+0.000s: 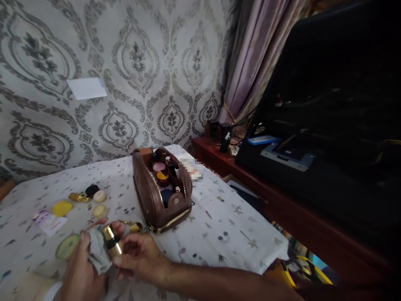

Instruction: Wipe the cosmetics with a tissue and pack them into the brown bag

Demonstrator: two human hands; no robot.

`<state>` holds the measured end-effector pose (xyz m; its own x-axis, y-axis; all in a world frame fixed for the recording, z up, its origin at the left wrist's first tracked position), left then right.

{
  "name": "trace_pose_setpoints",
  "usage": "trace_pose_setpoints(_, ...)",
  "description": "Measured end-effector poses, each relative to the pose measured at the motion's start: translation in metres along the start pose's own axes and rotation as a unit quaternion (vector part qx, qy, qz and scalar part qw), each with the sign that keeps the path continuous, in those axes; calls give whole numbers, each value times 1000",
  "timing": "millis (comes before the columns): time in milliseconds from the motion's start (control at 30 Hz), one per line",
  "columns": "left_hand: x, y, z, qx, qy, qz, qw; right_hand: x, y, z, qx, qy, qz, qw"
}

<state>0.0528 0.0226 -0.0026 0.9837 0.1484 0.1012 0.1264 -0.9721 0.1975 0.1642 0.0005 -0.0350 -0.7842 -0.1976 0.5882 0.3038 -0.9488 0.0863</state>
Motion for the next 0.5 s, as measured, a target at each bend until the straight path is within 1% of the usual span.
trace_pose_setpoints(67, 1, 0, 10, -64, 71, -14, 995, -1, 0, 3, -11, -4, -6, 1000)
trace_pose_setpoints(100, 3, 0, 11, -65, 64, -5, 996, -1, 0, 4, -17, -8, -9, 1000)
trace_pose_setpoints(200, 2, -1, 12, 7, -58, 40, 998, -3, 0, 7, -35, -11, -17, 999)
trace_pose_setpoints(233, -2, -1, 13, 37, -101, 44, 993, -3, 0, 7, -39, -10, -18, 999)
trace_pose_setpoints(300, -12, -1, 15, 108, -164, 32, 980, -2, 0, 7, -41, -12, -10, 999)
trace_pose_setpoints(400, -19, 3, 15, 219, -218, 27, 951, 3, 1, 5, -37, -14, 15, 999)
trace_pose_setpoints(433, -19, 4, 15, 238, -221, 29, 945, 4, 0, 5, -36, -11, 19, 999)
trace_pose_setpoints(500, -20, 2, 15, 247, -219, 26, 944, 4, 0, 3, -29, -1, 23, 999)
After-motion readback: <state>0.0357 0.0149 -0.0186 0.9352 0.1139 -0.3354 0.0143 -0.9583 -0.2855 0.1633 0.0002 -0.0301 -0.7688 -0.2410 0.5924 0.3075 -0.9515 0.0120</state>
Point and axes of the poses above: each hand's wrist, its own y-axis away from the middle knuckle, its own x-axis out of the palm, z = x × y, the point moved 7 cm from there along -y, towards the middle knuckle, and after that the axes turned 3 degrees about -y, right-handed, at the moved point
